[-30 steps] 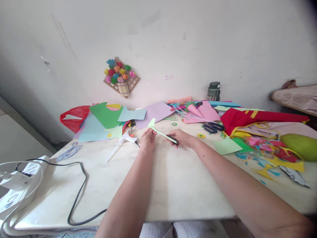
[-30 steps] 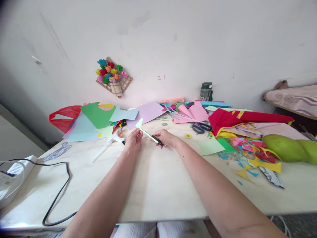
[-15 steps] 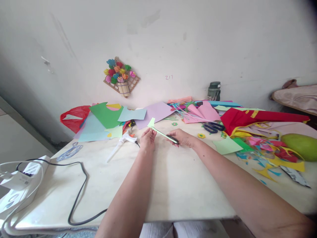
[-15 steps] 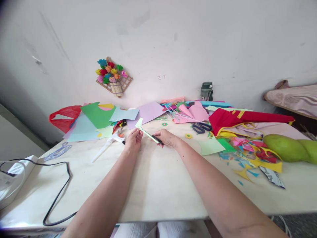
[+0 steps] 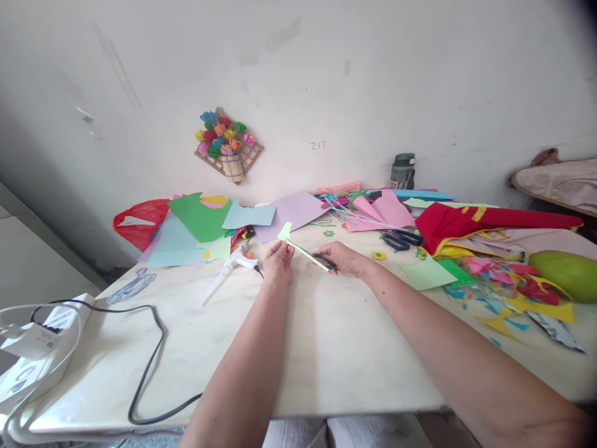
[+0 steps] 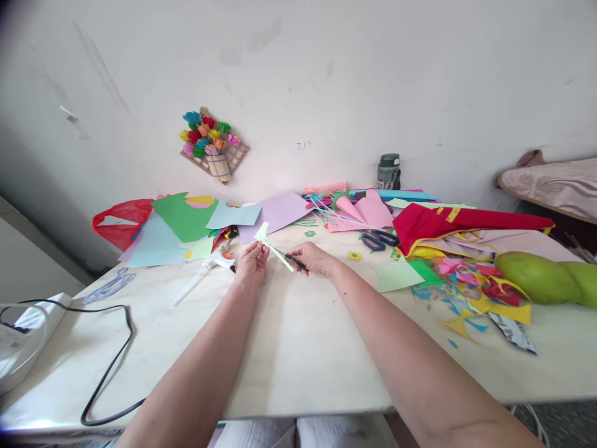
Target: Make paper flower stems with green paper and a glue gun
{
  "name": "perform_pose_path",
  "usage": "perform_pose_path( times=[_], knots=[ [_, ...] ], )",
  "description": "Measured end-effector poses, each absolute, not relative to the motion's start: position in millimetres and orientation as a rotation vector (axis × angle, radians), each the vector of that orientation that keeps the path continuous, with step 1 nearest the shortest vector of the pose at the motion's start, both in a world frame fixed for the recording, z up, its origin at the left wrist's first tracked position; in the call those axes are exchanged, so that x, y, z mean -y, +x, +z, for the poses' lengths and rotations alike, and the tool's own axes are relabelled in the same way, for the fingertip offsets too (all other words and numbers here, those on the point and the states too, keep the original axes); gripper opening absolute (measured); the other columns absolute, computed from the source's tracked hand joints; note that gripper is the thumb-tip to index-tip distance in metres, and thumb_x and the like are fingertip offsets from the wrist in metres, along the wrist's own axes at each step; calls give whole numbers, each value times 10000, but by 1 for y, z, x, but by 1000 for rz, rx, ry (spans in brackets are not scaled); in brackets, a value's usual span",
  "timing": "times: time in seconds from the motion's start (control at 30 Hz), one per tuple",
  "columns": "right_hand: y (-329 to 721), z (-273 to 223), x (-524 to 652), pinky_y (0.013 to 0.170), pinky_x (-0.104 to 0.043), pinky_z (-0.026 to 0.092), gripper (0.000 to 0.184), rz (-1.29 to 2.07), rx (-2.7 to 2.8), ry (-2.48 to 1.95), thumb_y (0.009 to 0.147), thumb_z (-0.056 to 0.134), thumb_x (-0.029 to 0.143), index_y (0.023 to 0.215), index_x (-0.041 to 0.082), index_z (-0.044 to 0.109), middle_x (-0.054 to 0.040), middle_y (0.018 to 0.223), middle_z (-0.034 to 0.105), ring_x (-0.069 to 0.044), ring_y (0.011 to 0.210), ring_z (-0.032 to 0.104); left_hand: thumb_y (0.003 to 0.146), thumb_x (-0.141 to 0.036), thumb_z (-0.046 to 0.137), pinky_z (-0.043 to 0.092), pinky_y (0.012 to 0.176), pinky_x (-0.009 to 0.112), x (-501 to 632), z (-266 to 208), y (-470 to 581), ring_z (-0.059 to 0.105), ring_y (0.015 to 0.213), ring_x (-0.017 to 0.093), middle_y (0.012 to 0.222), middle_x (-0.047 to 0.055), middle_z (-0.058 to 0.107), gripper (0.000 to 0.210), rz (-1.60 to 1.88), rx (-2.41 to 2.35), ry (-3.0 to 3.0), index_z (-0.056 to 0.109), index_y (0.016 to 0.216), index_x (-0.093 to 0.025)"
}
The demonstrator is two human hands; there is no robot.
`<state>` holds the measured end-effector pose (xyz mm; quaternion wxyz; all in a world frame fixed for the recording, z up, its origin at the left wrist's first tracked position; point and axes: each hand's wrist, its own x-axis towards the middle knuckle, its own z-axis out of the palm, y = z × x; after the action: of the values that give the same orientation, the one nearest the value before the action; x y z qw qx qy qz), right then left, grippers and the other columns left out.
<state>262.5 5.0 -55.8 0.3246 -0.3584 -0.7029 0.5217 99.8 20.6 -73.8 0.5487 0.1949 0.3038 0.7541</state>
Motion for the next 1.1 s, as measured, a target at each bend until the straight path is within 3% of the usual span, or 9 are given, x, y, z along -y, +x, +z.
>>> perform_pose_path(
  times=[0.27,0.57,1.1],
  knots=[
    [262,-59,-8,319,-172,246,310,1367,1846,-936,626,612,368,799,111,633,68,442,420,-32,349,315,663,19,554,489,567,181,-23,-77,98,553,506,60,601,9,556,139,1770,-710,480,542,708,-112],
    [262,-57,-6,316,-168,231,284,1348,1826,-925,611,620,369,720,107,625,73,420,390,-29,348,296,660,12,563,491,592,191,-23,-77,99,556,518,61,607,7,558,132,1773,-702,500,543,696,-114],
    [263,-60,-8,307,-166,262,321,1413,1812,-944,623,625,367,819,113,631,68,446,427,-29,340,322,647,21,567,491,624,206,-24,-78,98,561,531,62,625,3,560,148,1786,-706,512,546,693,-119]
  ],
)
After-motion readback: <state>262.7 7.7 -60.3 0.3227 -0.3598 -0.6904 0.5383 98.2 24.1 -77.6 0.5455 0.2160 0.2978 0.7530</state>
